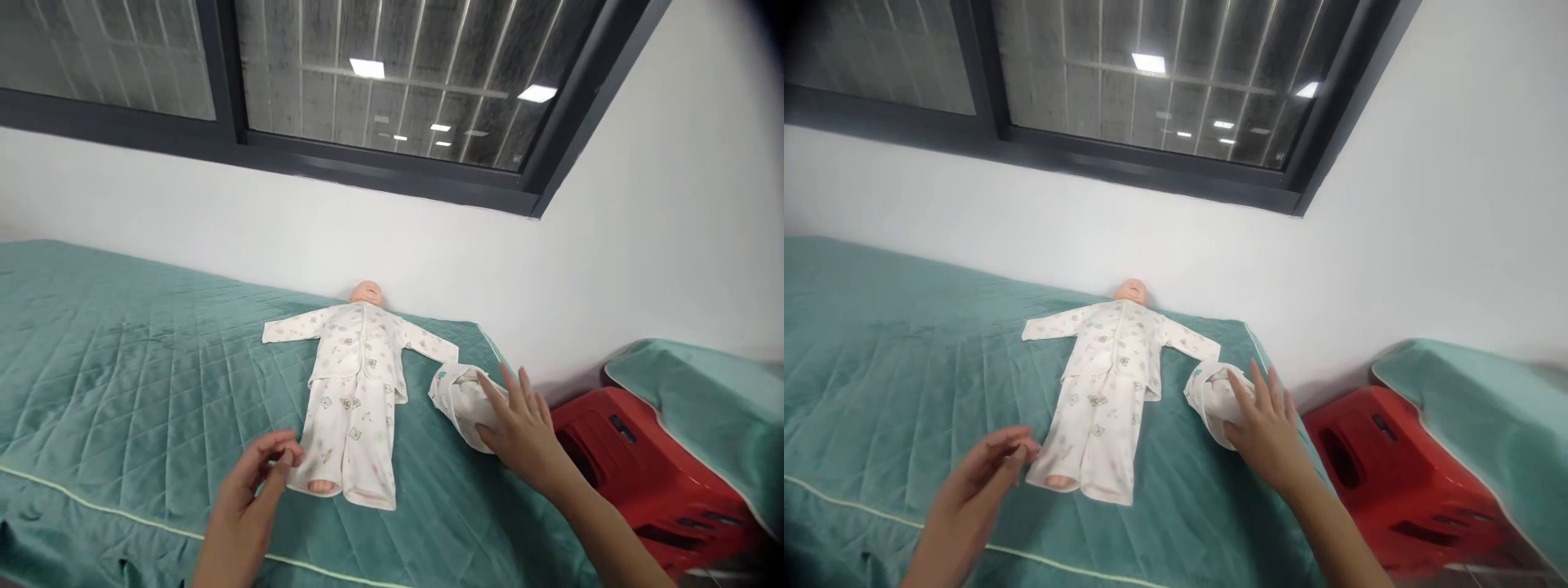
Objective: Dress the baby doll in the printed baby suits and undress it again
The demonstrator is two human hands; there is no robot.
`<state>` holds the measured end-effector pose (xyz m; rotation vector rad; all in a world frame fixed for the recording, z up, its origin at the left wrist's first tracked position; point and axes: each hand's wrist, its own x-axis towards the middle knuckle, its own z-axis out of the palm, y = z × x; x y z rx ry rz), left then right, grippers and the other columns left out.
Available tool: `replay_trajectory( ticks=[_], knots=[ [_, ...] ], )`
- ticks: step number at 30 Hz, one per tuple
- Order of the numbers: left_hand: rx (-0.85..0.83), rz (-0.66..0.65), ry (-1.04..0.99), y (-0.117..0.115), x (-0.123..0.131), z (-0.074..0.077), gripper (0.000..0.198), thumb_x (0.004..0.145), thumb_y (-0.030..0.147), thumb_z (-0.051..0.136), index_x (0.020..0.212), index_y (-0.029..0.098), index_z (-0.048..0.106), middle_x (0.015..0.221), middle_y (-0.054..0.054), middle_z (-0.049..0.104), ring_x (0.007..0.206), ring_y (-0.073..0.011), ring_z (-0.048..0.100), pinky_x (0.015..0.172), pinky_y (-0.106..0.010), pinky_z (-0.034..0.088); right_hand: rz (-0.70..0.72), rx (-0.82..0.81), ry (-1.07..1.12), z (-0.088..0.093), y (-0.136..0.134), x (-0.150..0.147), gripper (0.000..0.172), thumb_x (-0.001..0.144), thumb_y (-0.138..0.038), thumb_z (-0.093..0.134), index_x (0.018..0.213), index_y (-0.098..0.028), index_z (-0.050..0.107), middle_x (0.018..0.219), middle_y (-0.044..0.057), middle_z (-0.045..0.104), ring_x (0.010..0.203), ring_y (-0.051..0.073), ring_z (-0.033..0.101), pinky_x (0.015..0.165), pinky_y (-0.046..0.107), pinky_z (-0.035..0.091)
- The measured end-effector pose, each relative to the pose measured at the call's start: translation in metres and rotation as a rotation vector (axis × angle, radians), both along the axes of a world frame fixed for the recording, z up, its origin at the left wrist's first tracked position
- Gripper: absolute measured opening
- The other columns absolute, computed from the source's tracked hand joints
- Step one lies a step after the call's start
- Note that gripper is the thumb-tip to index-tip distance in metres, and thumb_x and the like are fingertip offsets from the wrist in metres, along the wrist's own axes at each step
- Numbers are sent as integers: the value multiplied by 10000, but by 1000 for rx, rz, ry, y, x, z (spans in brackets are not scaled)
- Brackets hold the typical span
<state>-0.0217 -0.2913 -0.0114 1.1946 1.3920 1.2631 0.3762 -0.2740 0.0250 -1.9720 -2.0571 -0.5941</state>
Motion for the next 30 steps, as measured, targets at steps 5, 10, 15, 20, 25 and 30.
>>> replay_trajectory(
  ticks=[5, 10, 15, 20, 25, 30],
  knots=[
    [92, 43, 201, 48, 8, 19, 377, 852, 539, 552, 1053, 238, 659, 1099, -59, 698, 928, -232, 644, 769, -333, 529, 225, 44, 347, 32, 17, -56, 550, 952, -387, 460, 1480, -341, 315, 1631, 16, 141, 1514, 289, 51, 1185, 571, 229],
    [436, 56, 452, 151, 51, 32, 315, 905, 317, 452, 1165, 218, 601, 1228, -90, 625, 1180, -258, 555, 1025, -447, 450, 262, 135, 777, 21, 115, -104, 556, 950, -467, 466, 1464, -288, 351, 1569, 59, 311, 1490, 257, 175, 1201, 535, 220],
    [466, -156, 607, 257, 96, 40, 334, 935, 279, 418, 1183, 162, 609, 1273, -127, 615, 1267, -255, 513, 1101, -430, 398, 216, 160, 1226, 4, 209, -128, 569, 934, -529, 464, 1409, -219, 421, 1479, 101, 455, 1384, 244, 397, 1166, 480, 307],
    [433, -239, 652, 283, 113, 35, 392, 983, 315, 342, 1245, 177, 599, 1371, -95, 580, 1338, -230, 465, 1147, -413, 357, 328, -20, 1213, -15, 232, -134, 495, 930, -522, 485, 1350, -262, 514, 1440, 49, 512, 1358, 232, 430, 1168, 446, 307],
    [427, -258, 653, 277, 111, 30, 419, 998, 326, 313, 1312, 226, 571, 1404, -47, 560, 1336, -198, 466, 1148, -382, 367, 357, -79, 1150, -17, 229, -137, 441, 907, -496, 533, 1306, -311, 564, 1443, 11, 508, 1370, 252, 409, 1176, 480, 288],
    [402, -261, 661, 278, 110, 31, 425, 1001, 338, 308, 1332, 251, 560, 1414, -32, 545, 1327, -212, 469, 1129, -398, 389, 311, -102, 1118, -12, 227, -140, 404, 922, -485, 506, 1280, -316, 586, 1490, 2, 451, 1415, 247, 342, 1197, 493, 239]
  ],
)
